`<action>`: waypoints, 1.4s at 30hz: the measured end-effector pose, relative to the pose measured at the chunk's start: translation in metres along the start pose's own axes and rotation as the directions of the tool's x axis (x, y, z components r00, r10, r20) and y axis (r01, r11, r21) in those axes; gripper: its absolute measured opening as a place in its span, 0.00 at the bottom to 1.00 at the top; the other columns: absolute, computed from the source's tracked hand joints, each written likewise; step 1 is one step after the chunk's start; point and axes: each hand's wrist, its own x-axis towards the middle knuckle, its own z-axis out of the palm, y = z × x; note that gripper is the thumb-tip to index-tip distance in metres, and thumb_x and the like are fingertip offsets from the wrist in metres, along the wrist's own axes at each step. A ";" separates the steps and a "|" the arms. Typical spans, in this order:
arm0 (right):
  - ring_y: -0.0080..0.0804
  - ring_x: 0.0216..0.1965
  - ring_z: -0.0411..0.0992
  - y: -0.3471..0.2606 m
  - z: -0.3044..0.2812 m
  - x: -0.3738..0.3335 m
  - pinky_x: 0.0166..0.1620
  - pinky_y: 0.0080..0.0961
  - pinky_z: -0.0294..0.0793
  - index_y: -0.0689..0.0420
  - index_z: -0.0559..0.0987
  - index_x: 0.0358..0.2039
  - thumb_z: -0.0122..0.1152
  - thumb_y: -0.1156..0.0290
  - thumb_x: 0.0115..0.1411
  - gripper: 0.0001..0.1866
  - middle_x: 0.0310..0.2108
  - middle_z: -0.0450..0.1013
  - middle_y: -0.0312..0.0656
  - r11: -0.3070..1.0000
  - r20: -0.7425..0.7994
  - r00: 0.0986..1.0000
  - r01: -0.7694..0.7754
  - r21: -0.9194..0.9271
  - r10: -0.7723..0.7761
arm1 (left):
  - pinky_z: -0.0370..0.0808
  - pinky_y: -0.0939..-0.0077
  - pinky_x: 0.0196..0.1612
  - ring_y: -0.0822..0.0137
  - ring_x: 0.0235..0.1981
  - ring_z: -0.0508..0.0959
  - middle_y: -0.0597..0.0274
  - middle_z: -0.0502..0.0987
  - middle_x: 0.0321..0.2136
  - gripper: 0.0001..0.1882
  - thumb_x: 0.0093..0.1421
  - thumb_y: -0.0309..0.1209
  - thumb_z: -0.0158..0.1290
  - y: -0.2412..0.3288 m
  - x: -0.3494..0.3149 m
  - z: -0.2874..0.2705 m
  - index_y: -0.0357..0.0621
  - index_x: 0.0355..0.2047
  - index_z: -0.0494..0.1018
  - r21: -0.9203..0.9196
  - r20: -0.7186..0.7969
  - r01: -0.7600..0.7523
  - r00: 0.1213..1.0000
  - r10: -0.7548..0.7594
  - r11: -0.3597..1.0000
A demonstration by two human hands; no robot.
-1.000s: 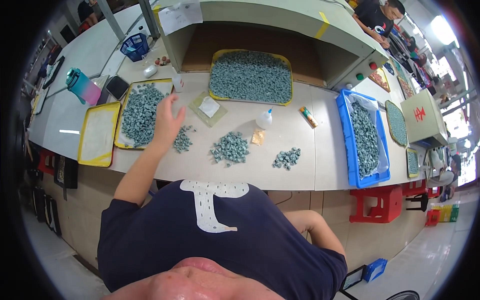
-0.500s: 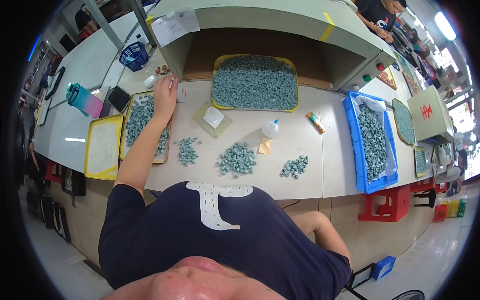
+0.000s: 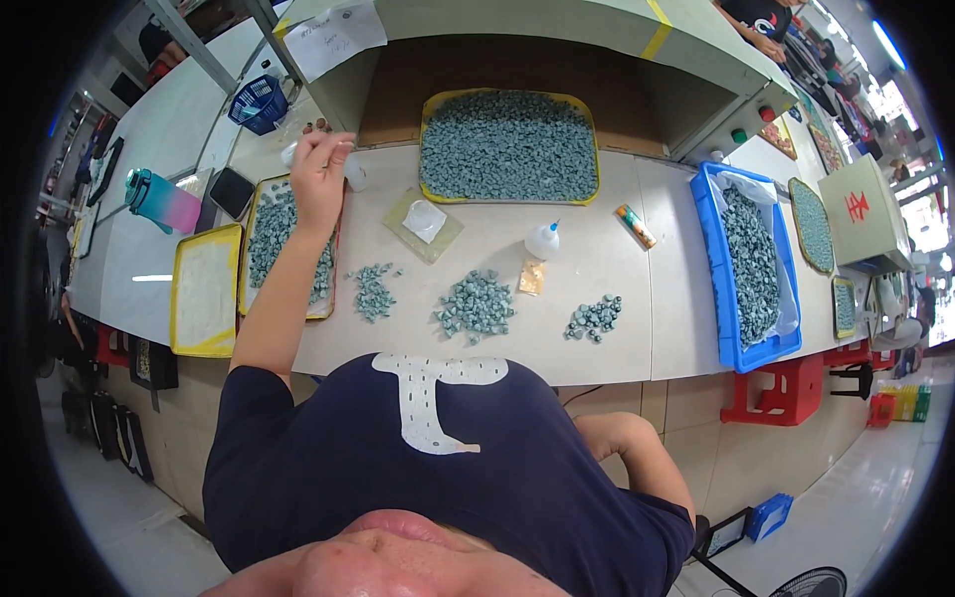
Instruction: The recorder is applying glue to small blue plastic components and joining them together at a factory assembly bench.
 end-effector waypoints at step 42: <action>0.28 0.22 0.72 -0.029 -0.059 -0.030 0.28 0.25 0.70 0.54 0.80 0.37 0.74 0.62 0.42 0.21 0.20 0.74 0.37 0.903 -0.175 0.932 0.241 -0.355 -0.317 | 0.73 0.60 0.43 0.49 0.37 0.77 0.49 0.78 0.34 0.21 0.50 0.32 0.57 -0.018 -0.062 0.044 0.36 0.44 0.71 0.166 0.351 0.238 0.892 -0.283 0.957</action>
